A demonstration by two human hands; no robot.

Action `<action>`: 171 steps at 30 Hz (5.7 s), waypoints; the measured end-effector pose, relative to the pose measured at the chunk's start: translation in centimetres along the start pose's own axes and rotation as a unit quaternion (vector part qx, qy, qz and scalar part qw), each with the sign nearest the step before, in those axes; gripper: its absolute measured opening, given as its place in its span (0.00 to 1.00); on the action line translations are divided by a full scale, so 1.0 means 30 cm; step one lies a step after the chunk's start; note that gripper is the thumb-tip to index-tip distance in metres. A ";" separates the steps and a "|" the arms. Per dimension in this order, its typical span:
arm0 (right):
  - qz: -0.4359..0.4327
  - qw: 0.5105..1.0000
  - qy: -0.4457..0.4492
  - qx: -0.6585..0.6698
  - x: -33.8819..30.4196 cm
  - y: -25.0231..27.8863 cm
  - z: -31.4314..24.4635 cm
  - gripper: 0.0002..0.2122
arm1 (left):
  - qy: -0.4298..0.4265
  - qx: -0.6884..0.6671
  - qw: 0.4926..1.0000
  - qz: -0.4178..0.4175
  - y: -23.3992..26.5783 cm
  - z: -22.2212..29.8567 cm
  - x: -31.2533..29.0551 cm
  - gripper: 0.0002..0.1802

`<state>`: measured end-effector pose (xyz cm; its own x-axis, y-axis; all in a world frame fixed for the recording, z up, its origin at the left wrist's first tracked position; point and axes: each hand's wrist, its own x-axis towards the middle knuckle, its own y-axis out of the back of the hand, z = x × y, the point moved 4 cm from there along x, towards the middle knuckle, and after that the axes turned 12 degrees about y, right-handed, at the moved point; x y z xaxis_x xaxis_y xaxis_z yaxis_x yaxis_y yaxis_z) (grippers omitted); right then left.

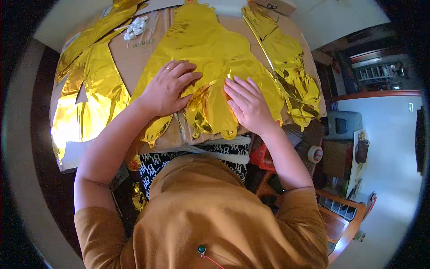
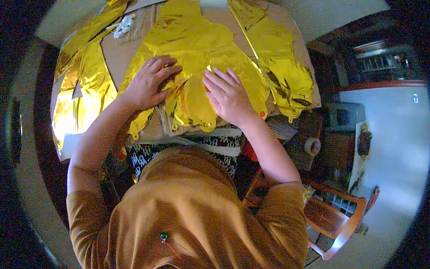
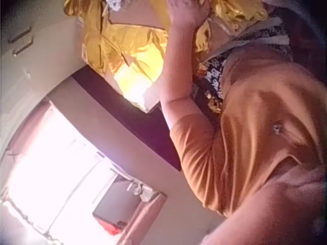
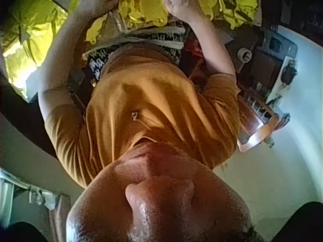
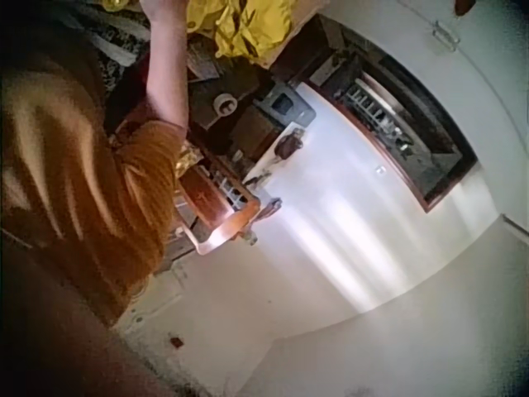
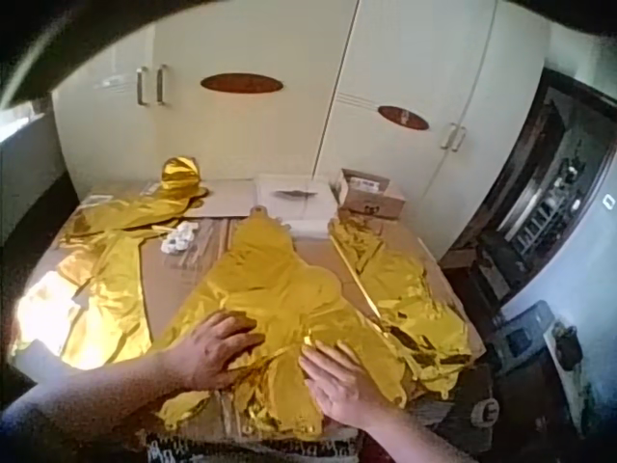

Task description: Folding gold foil balloons and inserting them into plastic retail sleeves with cardboard backings.

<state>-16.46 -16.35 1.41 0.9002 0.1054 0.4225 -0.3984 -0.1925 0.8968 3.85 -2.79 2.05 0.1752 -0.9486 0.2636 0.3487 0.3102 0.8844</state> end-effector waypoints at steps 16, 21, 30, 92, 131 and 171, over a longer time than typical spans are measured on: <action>-0.020 0.999 -0.013 -0.037 0.004 0.011 -0.028 0.20 | 0.009 0.011 0.999 -0.032 0.039 0.024 0.012 0.30; -0.021 0.999 -0.019 -0.038 0.009 0.012 -0.026 0.19 | -0.032 -0.062 0.998 0.001 0.081 0.115 0.093 0.22; -0.064 0.997 -0.004 -0.045 -0.015 0.026 -0.027 0.22 | -0.114 -0.085 0.990 0.000 -0.140 0.138 0.154 0.23; -0.042 0.999 0.004 -0.023 0.249 -0.087 0.375 0.19 | 0.096 -0.187 0.972 0.104 0.019 -0.126 0.283 0.22; -0.010 0.999 0.038 -0.002 0.194 -0.043 0.268 0.20 | 0.177 0.151 0.972 0.032 0.088 -0.028 -0.282 0.40; 0.198 0.943 -0.264 0.033 -0.122 0.311 0.090 0.09 | 0.052 0.140 0.989 -0.002 -0.122 0.102 0.050 0.53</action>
<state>-22.99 -21.16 7.87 0.6529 -0.4847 0.5821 -0.7252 -0.1780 0.6652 0.04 -5.53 0.38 0.2734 -0.9335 0.2321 0.0842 0.2636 0.9610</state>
